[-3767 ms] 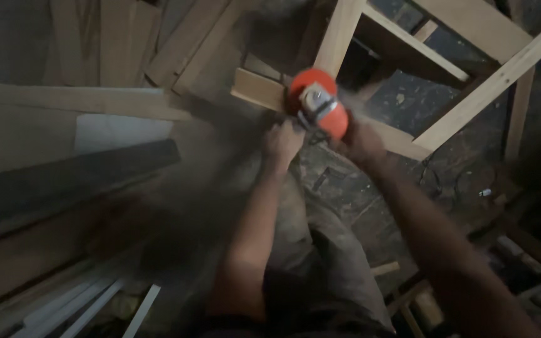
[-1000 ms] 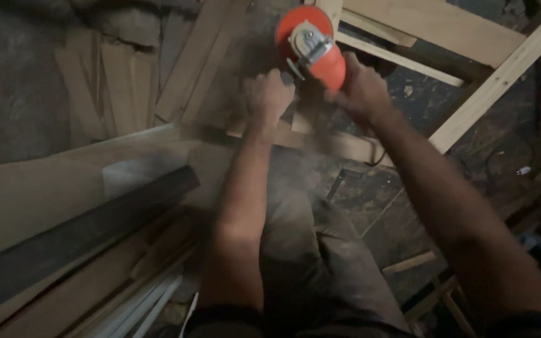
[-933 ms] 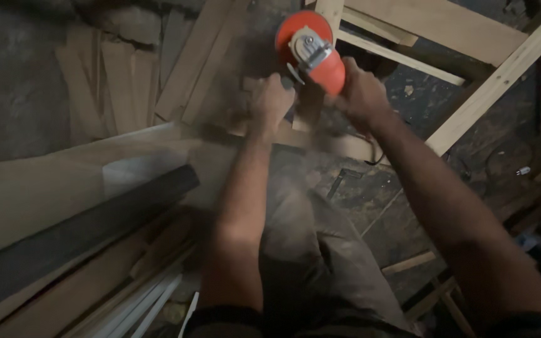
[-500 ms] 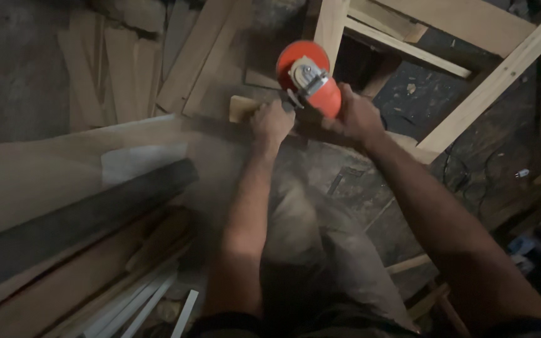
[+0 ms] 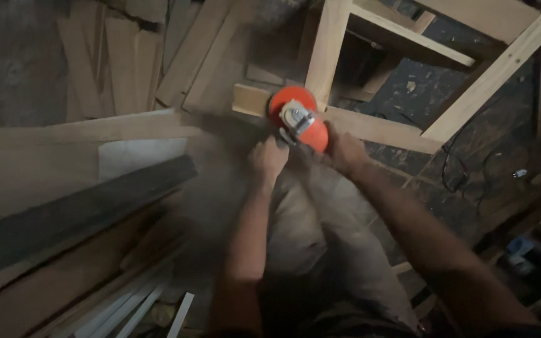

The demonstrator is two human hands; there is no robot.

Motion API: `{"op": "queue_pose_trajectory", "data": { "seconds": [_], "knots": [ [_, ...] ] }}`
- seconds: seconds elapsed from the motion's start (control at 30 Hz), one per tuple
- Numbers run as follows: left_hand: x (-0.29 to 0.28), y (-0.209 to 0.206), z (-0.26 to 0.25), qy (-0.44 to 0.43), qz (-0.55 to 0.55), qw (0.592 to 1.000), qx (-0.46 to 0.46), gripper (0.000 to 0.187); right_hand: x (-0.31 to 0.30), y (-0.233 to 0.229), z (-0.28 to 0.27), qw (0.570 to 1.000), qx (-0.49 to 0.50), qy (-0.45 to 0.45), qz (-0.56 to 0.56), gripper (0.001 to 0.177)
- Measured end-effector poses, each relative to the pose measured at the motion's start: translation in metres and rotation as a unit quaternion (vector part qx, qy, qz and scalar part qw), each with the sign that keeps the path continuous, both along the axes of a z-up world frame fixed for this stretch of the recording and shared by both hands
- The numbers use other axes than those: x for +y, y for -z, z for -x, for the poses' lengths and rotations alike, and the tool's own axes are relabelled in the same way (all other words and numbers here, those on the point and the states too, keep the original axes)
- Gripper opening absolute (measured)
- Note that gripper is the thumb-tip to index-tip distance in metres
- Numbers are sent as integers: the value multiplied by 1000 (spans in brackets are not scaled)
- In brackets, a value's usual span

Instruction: The person uses an angle grinder with a sanding disc to smooth the edges and surfaces of a wooden frame. The person sits on the floor, holding the frame with one hand and operating the tool with the other, moving the grinder along the wood to remove roughness.

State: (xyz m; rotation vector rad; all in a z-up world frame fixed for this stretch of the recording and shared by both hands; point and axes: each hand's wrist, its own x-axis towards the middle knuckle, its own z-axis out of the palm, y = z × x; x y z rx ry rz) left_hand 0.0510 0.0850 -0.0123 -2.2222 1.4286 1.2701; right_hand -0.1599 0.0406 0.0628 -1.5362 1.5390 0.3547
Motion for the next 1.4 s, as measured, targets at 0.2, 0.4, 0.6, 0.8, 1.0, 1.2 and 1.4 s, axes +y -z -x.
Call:
{"op": "queue_pose_trajectory", "data": {
  "seconds": [0.2, 0.4, 0.6, 0.8, 1.0, 1.2, 1.4],
  "knots": [
    [82, 5, -17, -42, -11, 999, -4, 39, 53, 4, -20, 999, -52, 3, -16, 77],
    [124, 7, -17, -40, 58, 997, -25, 43, 87, 5, -17, 999, -5, -22, -48, 96],
    [74, -8, 7, -19, 43, 999, -4, 41, 67, 16, 9, 989, 89, -59, -107, 102],
    [-32, -24, 39, 20, 17, 999, 38, 45, -15, -13, 36, 995, 19, 82, -52, 92],
    [-166, -16, 67, 28, 39, 997, 53, 49, -135, -30, 62, 993, -30, 108, 44, 63],
    [-299, 0, 86, 40, 63, 995, 73, 39, -233, 32, 116, 985, -66, 58, 150, 79],
    [-332, 28, 94, 81, 136, 985, 67, 34, -259, 46, 134, 971, -132, 47, 193, 78]
  ]
}}
